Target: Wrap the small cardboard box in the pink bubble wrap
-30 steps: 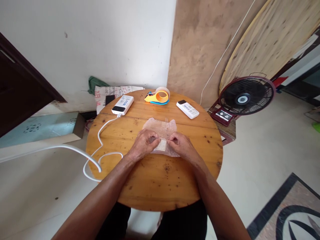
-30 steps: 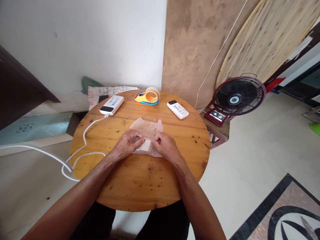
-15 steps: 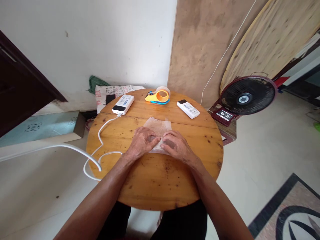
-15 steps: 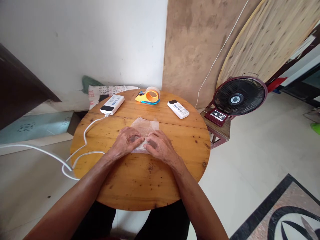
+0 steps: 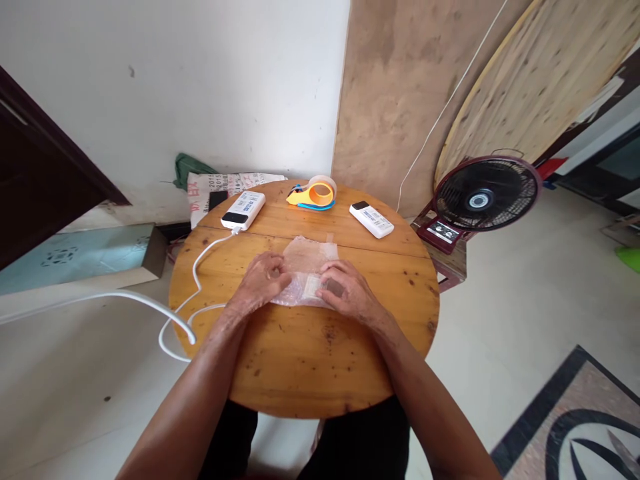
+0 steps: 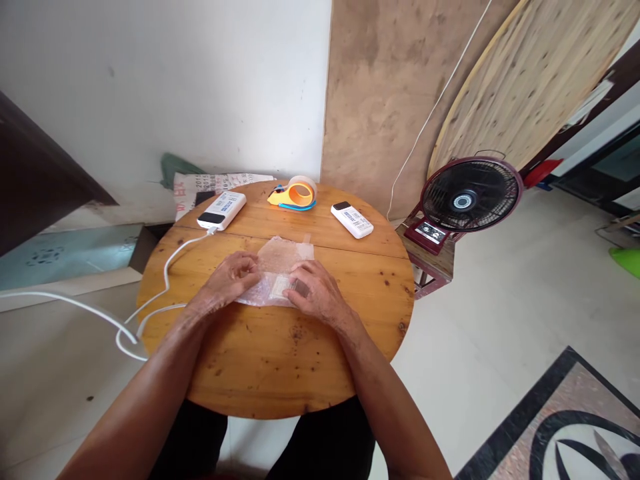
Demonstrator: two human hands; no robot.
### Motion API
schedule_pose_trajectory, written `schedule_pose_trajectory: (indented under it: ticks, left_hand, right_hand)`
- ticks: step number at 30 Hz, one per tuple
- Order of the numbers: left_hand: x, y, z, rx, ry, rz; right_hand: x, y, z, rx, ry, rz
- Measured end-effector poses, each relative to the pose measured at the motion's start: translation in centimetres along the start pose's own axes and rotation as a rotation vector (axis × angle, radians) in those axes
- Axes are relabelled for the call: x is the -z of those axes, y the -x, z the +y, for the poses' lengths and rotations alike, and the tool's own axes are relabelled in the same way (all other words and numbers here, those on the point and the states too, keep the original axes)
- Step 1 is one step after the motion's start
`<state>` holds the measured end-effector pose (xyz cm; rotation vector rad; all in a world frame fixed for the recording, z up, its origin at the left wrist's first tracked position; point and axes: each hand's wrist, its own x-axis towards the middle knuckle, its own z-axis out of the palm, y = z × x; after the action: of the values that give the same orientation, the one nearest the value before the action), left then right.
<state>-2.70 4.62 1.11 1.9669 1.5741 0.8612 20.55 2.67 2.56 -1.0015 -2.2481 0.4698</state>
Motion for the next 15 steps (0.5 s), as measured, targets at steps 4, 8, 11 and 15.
schedule_pose_trajectory:
  ticks: [4,8,11,15]
  left_hand:
    - [-0.3,0.3,0.3,0.07,-0.098,0.036]
    - [0.3,0.8,1.7,0.261,-0.246,0.013]
    - [0.9,1.1,2.3,0.327,-0.313,-0.032]
    - [1.1,1.2,2.2,0.335,-0.354,-0.041]
  right_hand:
    - [0.0,0.1,0.0,0.02,0.029,-0.014]
    - [0.0,0.1,0.0,0.037,0.048,-0.046]
    - [0.2,0.0,-0.2,0.056,0.053,-0.072]
    - [0.3,-0.1,-0.6,0.075,0.054,-0.102]
